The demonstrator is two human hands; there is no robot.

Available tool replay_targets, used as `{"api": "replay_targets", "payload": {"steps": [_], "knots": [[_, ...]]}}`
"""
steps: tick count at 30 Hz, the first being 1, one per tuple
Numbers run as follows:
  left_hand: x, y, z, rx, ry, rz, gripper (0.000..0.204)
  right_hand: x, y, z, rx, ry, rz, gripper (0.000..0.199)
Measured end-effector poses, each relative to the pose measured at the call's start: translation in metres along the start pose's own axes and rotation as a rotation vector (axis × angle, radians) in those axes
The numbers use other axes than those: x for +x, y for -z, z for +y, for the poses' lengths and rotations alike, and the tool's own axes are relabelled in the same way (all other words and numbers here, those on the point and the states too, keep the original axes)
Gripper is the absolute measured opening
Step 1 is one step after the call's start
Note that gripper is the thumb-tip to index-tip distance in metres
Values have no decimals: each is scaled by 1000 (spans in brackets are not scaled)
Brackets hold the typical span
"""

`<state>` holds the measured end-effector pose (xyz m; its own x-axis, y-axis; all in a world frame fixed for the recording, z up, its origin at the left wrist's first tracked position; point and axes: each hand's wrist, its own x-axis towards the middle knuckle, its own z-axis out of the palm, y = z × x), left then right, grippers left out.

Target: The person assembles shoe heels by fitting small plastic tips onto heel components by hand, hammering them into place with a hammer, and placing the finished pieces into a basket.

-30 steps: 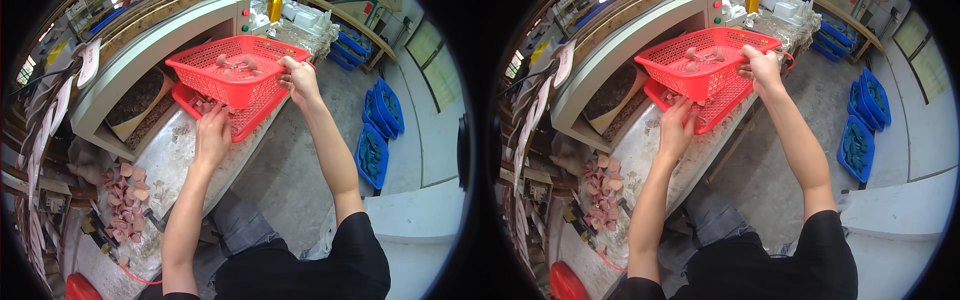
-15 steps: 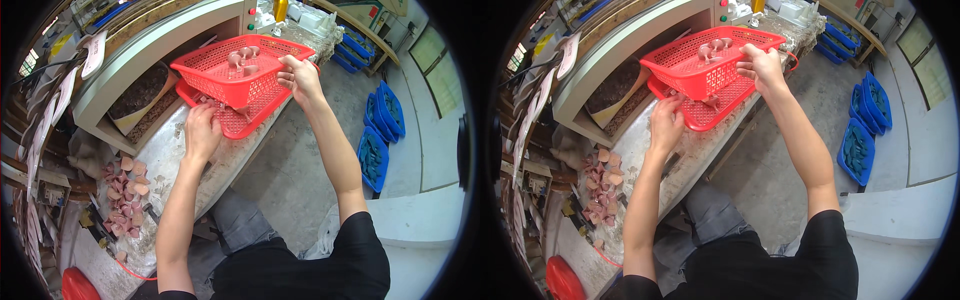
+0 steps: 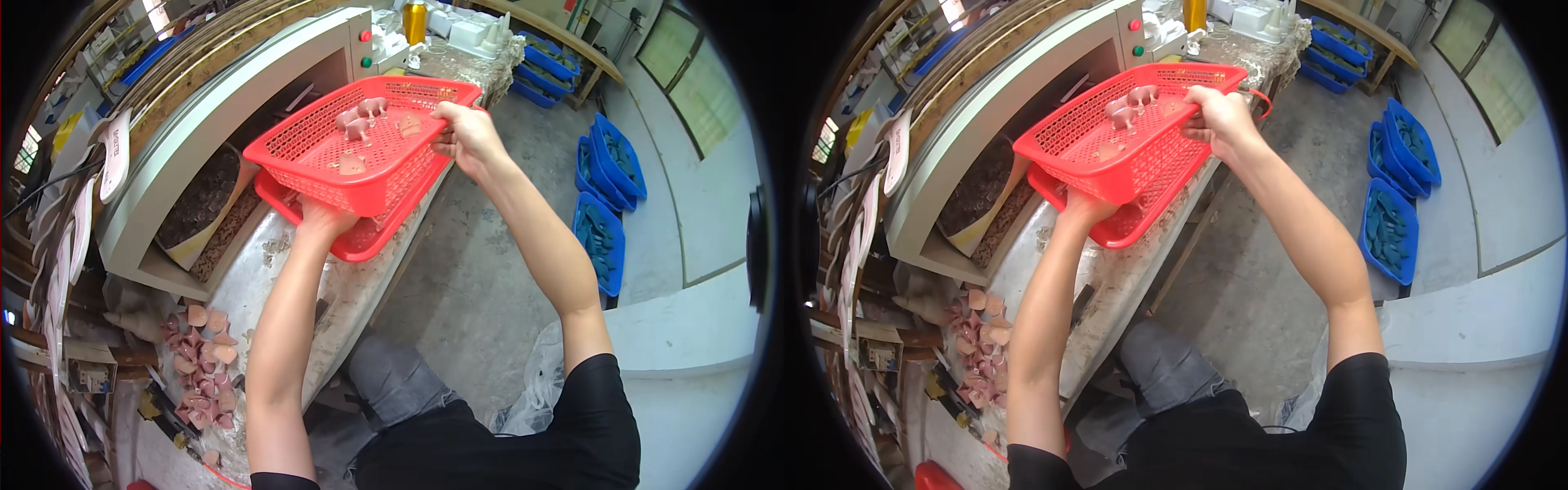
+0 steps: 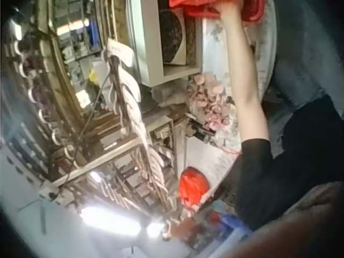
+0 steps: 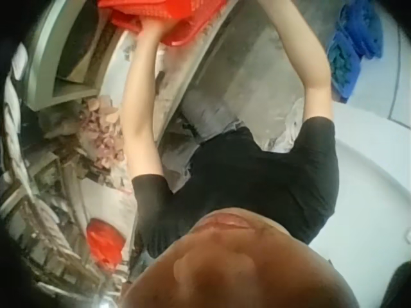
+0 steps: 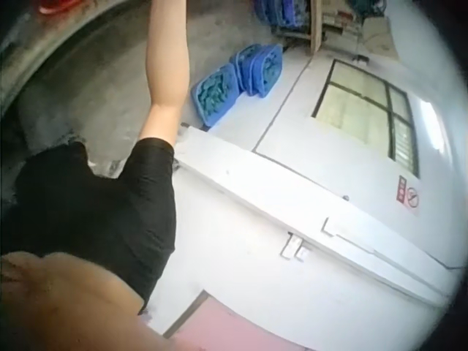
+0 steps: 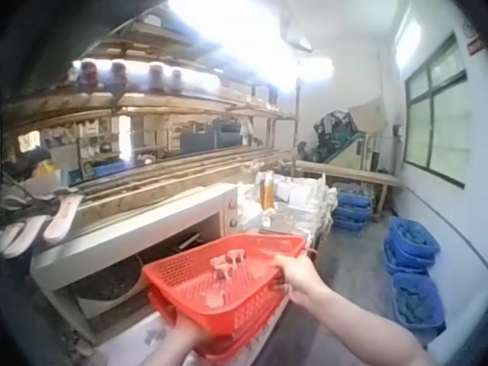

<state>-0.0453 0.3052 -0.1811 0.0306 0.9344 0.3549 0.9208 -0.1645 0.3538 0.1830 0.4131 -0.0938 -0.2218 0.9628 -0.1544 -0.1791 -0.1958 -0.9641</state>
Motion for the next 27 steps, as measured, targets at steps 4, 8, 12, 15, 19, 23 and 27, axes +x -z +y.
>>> {"api": "replay_targets", "payload": {"steps": [4, 8, 12, 15, 19, 23, 27], "knots": [[-77, -21, 7, 278, 227, 356, 66, 5, 11, -6, 93, 49, 58, 10], [-85, -34, 20, -801, 881, 865, 69, 21, 33, -2, 222, 91, 3, 9], [-73, -44, 11, -1407, 710, 886, 68, 14, 57, -8, 365, 156, -153, 25], [-69, -61, 23, -1251, 652, 963, 69, -4, 67, -15, 393, 182, -194, 33], [-79, -56, 69, -1155, 373, 1091, 71, -24, 84, -24, 395, 215, -128, 38], [-83, -52, 70, -1302, 559, 1054, 68, -33, 98, -26, 434, 203, -213, 37], [-72, -47, 56, -1235, 595, 1097, 62, -34, 73, -17, 427, 247, -108, 31]]}}
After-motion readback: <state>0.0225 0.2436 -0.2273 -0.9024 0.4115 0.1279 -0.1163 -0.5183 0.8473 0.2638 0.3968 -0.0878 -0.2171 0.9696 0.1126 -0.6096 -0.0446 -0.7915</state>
